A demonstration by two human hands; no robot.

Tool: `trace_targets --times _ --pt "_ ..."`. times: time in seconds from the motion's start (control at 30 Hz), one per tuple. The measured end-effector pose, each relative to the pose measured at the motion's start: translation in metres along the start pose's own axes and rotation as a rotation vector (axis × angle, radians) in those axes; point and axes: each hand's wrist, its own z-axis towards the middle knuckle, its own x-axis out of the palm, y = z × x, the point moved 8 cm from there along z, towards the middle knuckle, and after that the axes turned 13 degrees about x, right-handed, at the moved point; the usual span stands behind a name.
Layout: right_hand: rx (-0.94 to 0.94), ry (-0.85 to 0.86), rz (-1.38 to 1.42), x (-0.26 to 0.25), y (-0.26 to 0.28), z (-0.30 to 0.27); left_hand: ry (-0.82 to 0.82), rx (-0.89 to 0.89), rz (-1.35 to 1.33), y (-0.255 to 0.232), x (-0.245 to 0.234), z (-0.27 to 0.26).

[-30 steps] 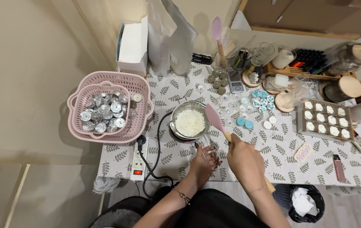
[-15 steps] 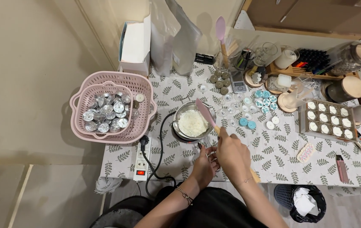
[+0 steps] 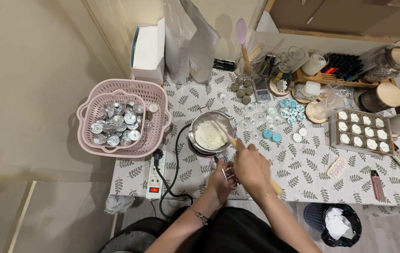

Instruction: Melting wax flakes in a pot on a portable electric stove for candle making.

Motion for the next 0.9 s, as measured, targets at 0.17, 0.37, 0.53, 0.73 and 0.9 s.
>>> trace_targets --times 0.17,0.37,0.53,0.73,0.9 --pt "-0.069 -0.02 0.024 -0.006 0.002 0.005 0.011 0.049 0.11 -0.033 -0.011 -0.022" --pt "-0.169 -0.029 -0.045 -0.011 -0.004 0.014 0.023 0.09 0.377 -0.064 -0.039 -0.026" --pt "-0.097 0.003 -0.011 -0.026 -0.004 0.017 0.039 0.111 0.477 -0.082 -0.043 -0.036" --pt "-0.201 0.005 -0.07 -0.025 0.005 0.027 0.025 0.17 0.57 -0.1 -0.048 -0.041" --pt "-0.319 -0.036 -0.12 -0.014 0.013 0.05 -0.002 0.234 0.736 -0.124 -0.061 -0.039"
